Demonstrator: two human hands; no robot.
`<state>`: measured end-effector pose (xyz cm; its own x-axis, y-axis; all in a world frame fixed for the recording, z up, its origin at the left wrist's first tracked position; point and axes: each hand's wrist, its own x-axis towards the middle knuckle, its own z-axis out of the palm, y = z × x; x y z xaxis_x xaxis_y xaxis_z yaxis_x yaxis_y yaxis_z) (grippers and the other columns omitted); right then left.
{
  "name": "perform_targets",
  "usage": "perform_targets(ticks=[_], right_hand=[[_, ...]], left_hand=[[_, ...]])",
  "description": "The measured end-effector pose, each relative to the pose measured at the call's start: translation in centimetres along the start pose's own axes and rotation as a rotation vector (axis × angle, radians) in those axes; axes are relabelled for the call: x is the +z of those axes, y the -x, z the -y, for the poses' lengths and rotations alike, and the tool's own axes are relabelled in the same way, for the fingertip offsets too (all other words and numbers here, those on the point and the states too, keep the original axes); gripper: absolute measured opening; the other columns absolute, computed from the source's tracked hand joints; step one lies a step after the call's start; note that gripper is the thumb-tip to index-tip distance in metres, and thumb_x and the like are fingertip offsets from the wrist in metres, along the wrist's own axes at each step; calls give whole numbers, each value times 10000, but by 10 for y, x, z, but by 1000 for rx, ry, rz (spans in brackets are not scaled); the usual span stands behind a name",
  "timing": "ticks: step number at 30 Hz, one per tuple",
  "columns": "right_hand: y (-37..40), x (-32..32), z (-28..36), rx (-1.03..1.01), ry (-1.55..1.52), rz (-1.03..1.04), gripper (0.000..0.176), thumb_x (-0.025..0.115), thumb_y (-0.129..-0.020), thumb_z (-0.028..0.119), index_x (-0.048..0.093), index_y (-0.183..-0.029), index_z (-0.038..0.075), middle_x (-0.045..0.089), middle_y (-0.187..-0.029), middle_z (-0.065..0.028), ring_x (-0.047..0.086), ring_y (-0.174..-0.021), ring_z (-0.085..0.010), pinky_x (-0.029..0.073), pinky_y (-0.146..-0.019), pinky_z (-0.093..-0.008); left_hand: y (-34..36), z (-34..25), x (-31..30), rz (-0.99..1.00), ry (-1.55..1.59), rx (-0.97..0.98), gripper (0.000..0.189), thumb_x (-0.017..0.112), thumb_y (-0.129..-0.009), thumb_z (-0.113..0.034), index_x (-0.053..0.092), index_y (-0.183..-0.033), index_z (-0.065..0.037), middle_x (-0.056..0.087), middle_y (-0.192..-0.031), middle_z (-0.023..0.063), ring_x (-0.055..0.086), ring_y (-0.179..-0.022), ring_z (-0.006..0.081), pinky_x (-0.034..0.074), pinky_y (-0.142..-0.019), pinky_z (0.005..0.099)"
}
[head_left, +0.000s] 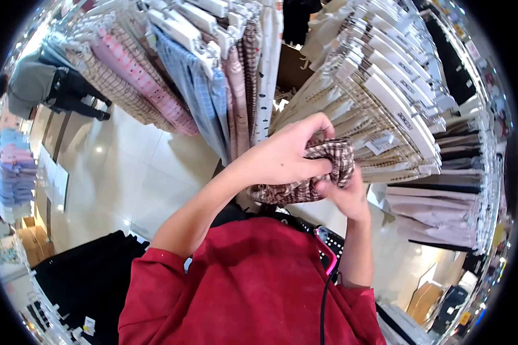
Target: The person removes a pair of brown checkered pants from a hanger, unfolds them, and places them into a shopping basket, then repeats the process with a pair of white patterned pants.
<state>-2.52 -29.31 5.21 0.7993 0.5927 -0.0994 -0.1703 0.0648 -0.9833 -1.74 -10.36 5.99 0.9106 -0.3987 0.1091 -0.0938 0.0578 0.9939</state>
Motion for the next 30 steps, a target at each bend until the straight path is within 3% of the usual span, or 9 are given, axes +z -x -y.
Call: perform_targets(ticks=[3, 4, 6, 10, 13, 18, 20, 26, 30], right_hand=[[-4, 21, -14, -60, 349, 59, 540, 775, -709, 79, 516, -1172, -20, 579, -1112, -71, 532, -1053, -166, 448, -899, -319], [-9, 28, -4, 300, 337, 50, 556, 772, -695, 64, 511, -1177, -29, 547, -1175, -88, 512, -1084, -171, 437, -916, -330], [-9, -8, -55, 94, 273, 56, 564, 728, -755, 93, 461, -1237, -24, 490, -1246, -104, 474, -1112, -182, 423, -927, -350], [-14, 1, -57, -10, 175, -186, 528, 677, -796, 111, 449, -1255, -15, 478, -1253, -108, 482, -1116, -195, 430, -923, -349], [-14, 15, -24, 48, -8, -429, 341, 563, -897, 234, 551, -1132, -13, 607, -1091, -118, 602, -978, -204, 500, -843, -326], [-18, 17, 31, 17, -611, -433, 312, 551, -900, 239, 588, -1090, -7, 637, -1070, -139, 639, -927, -239, 536, -805, -368], [-18, 15, 45, -93, -661, -461, 325, 552, -902, 241, 583, -1114, -5, 635, -1081, -130, 632, -951, -238, 514, -852, -366], [2, 15, 108, -360, -279, -985, 415, 535, -891, 284, 520, -1218, 30, 538, -1243, -118, 546, -1107, -221, 450, -951, -354], [41, -37, 137, -524, -109, -1109, 426, 492, -902, 283, 493, -1247, 33, 508, -1275, -119, 513, -1143, -228, 418, -980, -361]], left_hand=[[-5, -23, 3, -5, -349, -12, 267, 603, -738, -50, 461, -959, -2, 571, -774, 150, 609, -720, 245, 465, -649, 337], [-8, -20, 11, -30, -401, 61, 264, 595, -729, -56, 463, -951, -4, 578, -779, 168, 603, -745, 299, 463, -658, 367], [-11, -23, 24, -81, -525, 165, 257, 579, -702, -60, 466, -929, -13, 592, -808, 191, 581, -815, 387, 445, -686, 440], [-9, -40, 13, -26, -517, 129, 323, 627, -706, -130, 497, -985, -31, 555, -1006, 163, 554, -935, 356, 445, -781, 420], [7, -41, -17, -278, -657, 515, 498, 699, -706, -231, 511, -1133, -56, 498, -1140, 138, 485, -1098, 324, 382, -941, 397], [29, 52, -61, -14, 88, 137, 1132, 697, -600, -692, 256, -1411, -35, 332, -1416, 137, 312, -1306, 251, 221, -1091, 377], [40, 123, -53, 115, 95, -87, 1221, 808, -537, -594, 212, -1408, 21, 333, -1421, 143, 326, -1291, 231, 215, -1103, 354], [52, 121, -11, 191, -98, -151, 549, 752, -759, -265, 537, -1180, 13, 645, -1065, 88, 571, -959, 143, 443, -860, 291], [63, 148, -22, 82, -254, -196, 558, 713, -733, -378, 609, -1081, 45, 642, -946, 252, 629, -901, 331, 472, -811, 369]])
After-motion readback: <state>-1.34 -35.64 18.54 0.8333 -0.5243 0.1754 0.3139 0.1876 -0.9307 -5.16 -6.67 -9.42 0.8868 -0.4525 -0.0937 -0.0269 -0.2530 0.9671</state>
